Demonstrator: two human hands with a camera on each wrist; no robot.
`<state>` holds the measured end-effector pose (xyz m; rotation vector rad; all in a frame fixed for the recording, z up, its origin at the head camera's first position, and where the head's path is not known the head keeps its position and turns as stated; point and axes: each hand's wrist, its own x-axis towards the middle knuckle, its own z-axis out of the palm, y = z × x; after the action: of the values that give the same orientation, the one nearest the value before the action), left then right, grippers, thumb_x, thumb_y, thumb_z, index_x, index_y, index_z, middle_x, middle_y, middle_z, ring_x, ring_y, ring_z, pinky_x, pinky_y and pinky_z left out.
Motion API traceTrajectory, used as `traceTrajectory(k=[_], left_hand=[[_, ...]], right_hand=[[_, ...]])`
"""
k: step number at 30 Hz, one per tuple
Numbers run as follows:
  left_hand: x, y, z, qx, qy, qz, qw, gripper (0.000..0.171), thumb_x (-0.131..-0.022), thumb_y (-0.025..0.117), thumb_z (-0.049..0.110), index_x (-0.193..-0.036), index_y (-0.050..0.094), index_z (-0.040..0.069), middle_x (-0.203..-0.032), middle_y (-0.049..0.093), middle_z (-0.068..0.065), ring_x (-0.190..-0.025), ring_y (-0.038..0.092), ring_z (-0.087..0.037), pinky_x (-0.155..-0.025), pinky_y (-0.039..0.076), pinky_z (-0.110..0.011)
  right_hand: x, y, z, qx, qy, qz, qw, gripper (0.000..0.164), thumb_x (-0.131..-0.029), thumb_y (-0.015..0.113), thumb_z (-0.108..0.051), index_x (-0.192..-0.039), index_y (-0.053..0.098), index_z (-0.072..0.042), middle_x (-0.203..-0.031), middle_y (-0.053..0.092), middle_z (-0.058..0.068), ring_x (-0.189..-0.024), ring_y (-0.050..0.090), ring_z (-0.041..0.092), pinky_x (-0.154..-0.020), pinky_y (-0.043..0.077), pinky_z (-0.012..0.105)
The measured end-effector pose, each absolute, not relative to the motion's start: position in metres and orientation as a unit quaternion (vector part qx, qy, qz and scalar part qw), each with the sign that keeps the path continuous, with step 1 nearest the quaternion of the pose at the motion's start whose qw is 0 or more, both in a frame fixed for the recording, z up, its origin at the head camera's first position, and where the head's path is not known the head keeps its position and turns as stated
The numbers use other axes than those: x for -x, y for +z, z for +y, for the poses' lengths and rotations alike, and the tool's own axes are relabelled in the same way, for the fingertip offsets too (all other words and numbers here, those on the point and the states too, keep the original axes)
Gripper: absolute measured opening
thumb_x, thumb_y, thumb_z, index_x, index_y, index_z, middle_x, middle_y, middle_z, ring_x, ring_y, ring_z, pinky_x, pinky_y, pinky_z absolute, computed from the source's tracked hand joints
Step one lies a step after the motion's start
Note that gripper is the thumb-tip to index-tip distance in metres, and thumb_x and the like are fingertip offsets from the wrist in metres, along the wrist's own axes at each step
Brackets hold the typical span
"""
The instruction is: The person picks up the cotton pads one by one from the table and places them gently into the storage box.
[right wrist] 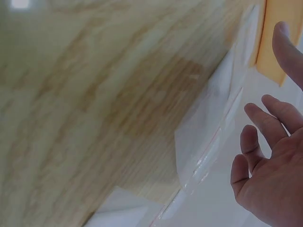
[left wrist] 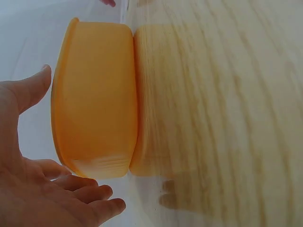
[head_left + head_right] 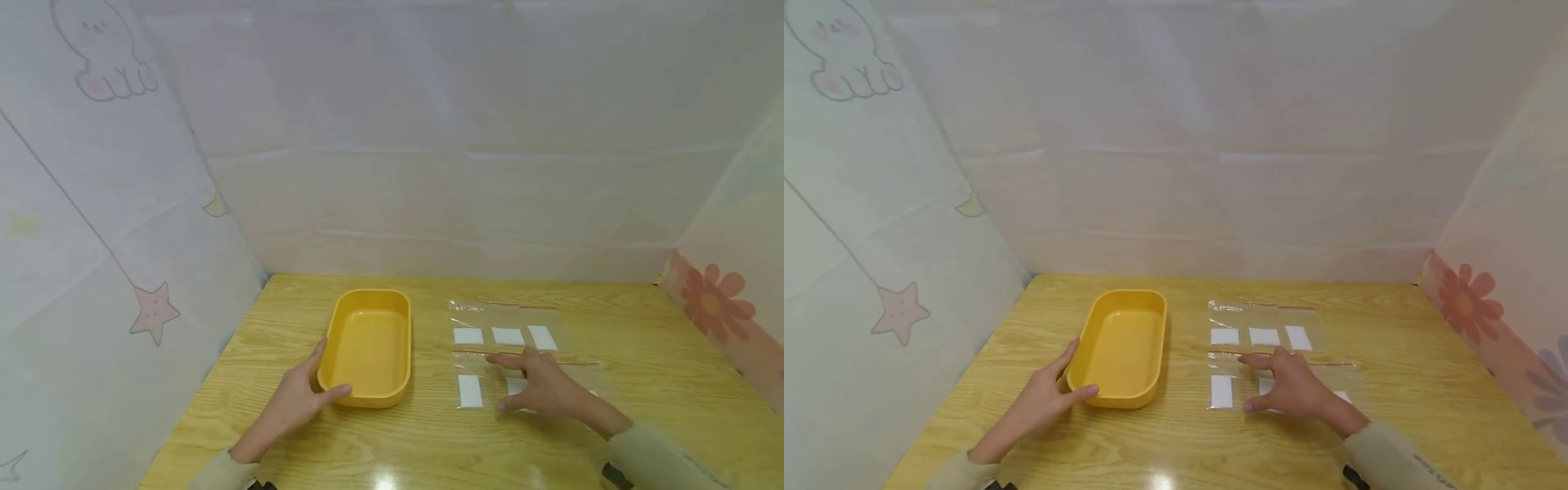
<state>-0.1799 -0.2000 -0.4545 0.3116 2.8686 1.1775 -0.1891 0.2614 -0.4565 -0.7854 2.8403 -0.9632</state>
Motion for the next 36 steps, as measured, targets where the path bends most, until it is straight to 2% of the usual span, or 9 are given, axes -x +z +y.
traceTrajectory(k=[4, 7, 10, 13, 23, 36], left_hand=[[0.179, -0.455, -0.200, -0.101, 0.381, 0.919, 0.016, 0.109, -0.089, 0.082, 0.054, -0.167, 0.023, 0.004, -0.163, 0.036, -0.023, -0.148, 0.037, -0.046, -0.119, 0.031, -0.066], [0.179, -0.456, -0.200, -0.100, 0.382, 0.918, 0.018, 0.110, -0.089, 0.082, 0.054, -0.167, 0.023, 0.005, -0.162, 0.038, -0.023, -0.147, 0.039, -0.045, -0.119, 0.033, -0.065], [0.178, -0.457, -0.200, -0.100, 0.385, 0.917, 0.019, 0.111, -0.089, 0.083, 0.055, -0.167, 0.022, 0.005, -0.162, 0.039, -0.023, -0.147, 0.039, -0.045, -0.118, 0.033, -0.065], [0.178, -0.458, -0.201, -0.100, 0.387, 0.917, 0.019, 0.112, -0.088, 0.083, 0.055, -0.167, 0.022, 0.005, -0.162, 0.039, -0.022, -0.148, 0.039, -0.044, -0.119, 0.033, -0.064], [0.180, -0.460, -0.201, -0.099, 0.385, 0.917, 0.019, 0.111, -0.088, 0.082, 0.057, -0.168, 0.023, 0.007, -0.163, 0.039, -0.021, -0.148, 0.039, -0.043, -0.119, 0.033, -0.064], [0.179, -0.459, -0.201, -0.091, 0.397, 0.913, 0.028, 0.113, -0.086, 0.084, 0.057, -0.168, 0.022, 0.008, -0.164, 0.037, -0.019, -0.150, 0.036, -0.041, -0.120, 0.031, -0.064]], right_hand=[[0.189, -0.461, 0.259, 0.244, -0.294, 0.924, 0.024, 0.094, -0.070, 0.095, -0.052, -0.146, 0.064, -0.008, -0.082, 0.040, -0.004, -0.080, 0.040, 0.014, -0.073, 0.028, 0.036], [0.190, -0.465, 0.258, 0.243, -0.279, 0.929, 0.022, 0.095, -0.069, 0.094, -0.056, -0.146, 0.065, -0.009, -0.095, 0.056, 0.002, -0.089, 0.044, 0.016, -0.080, 0.032, 0.039], [0.190, -0.467, 0.257, 0.246, -0.267, 0.932, 0.011, 0.095, -0.068, 0.093, -0.058, -0.145, 0.066, -0.009, -0.119, 0.071, 0.010, -0.086, 0.040, 0.013, -0.080, 0.030, 0.039], [0.189, -0.468, 0.255, 0.247, -0.258, 0.934, 0.005, 0.095, -0.068, 0.092, -0.060, -0.144, 0.067, -0.009, -0.143, 0.065, 0.010, -0.082, 0.034, 0.012, -0.078, 0.027, 0.038], [0.189, -0.469, 0.251, 0.246, -0.241, 0.939, 0.004, 0.095, -0.070, 0.090, -0.062, -0.142, 0.067, -0.006, -0.148, 0.062, 0.010, -0.086, 0.039, 0.013, -0.079, 0.028, 0.041], [0.187, -0.471, 0.248, 0.247, -0.216, 0.945, 0.002, 0.090, -0.071, 0.088, -0.063, -0.138, 0.070, -0.005, -0.148, 0.061, 0.009, -0.084, 0.037, 0.010, -0.077, 0.028, 0.039]])
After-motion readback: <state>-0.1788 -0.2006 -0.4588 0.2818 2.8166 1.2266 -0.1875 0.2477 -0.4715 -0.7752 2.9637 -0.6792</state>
